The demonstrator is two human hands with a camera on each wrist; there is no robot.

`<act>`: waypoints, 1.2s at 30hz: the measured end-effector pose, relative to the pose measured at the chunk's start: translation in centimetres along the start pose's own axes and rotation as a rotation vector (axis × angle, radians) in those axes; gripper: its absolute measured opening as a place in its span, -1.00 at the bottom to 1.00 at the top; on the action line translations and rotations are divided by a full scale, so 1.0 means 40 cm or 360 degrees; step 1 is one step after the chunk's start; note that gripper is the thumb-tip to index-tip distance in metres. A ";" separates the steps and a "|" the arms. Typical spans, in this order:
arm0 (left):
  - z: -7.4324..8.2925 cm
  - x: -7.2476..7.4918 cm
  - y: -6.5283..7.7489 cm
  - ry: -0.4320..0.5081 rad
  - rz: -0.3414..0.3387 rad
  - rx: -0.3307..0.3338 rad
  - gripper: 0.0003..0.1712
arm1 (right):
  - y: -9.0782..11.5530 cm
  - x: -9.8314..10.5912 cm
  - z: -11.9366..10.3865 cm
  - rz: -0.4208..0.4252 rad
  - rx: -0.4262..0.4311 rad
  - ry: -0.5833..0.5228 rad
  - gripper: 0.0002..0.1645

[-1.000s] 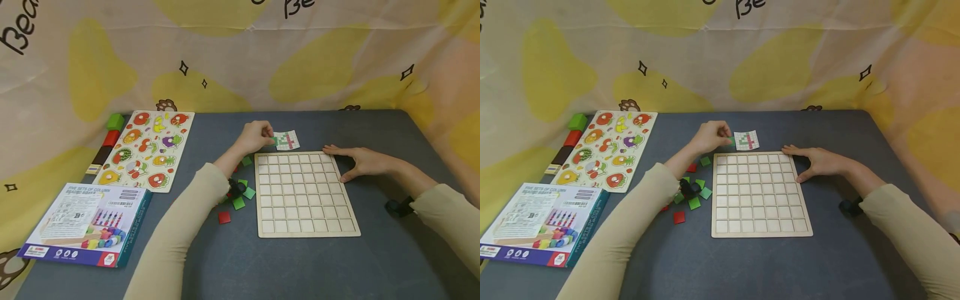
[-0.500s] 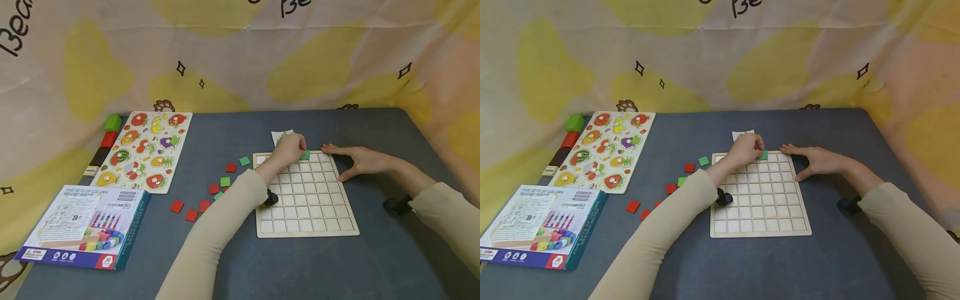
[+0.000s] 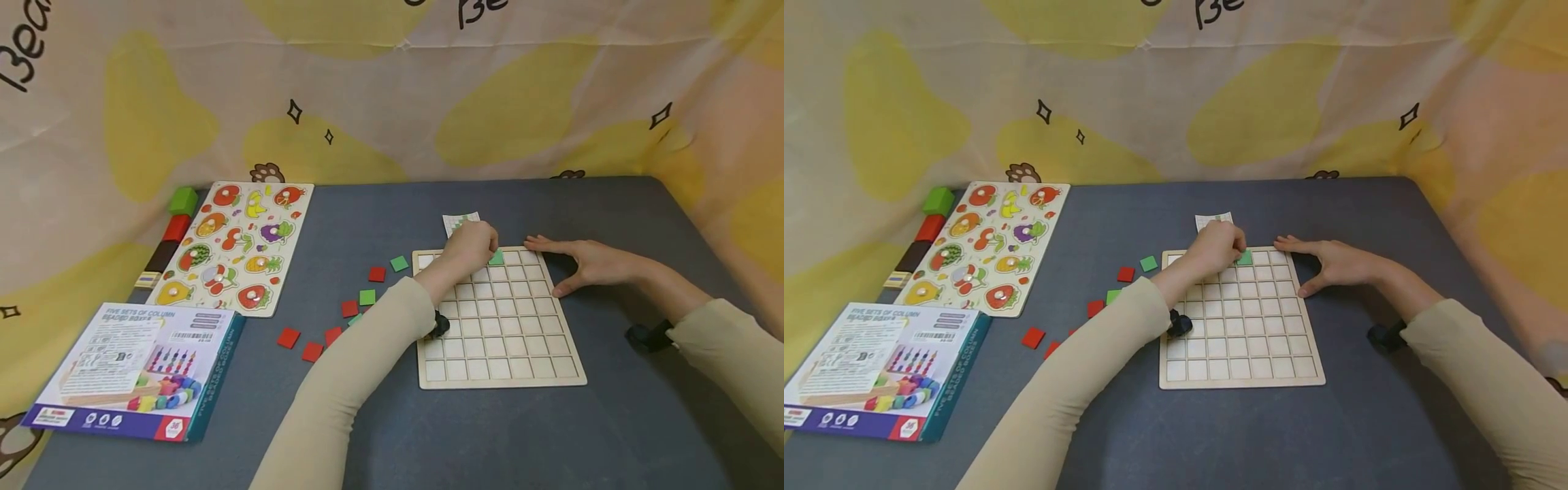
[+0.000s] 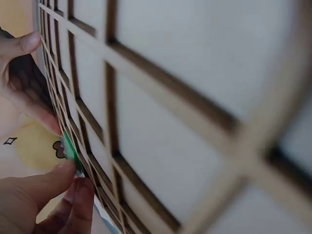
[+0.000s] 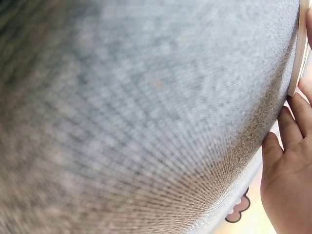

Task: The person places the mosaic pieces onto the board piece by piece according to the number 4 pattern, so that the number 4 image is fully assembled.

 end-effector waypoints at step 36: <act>-0.329 0.168 0.111 0.0055 -0.0390 0.0061 -0.70 | 0.000 -0.006 0.000 -0.0004 -0.0002 -0.0071 0.18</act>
Point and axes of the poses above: each hand's wrist, its own y-axis away from the middle knuckle, its own x-axis out of the back of the hand, z = x × y, the point moved 2 cm from there along -y, towards the middle knuckle, and after that the axes turned 5 degrees about z, right-handed, at the moved point
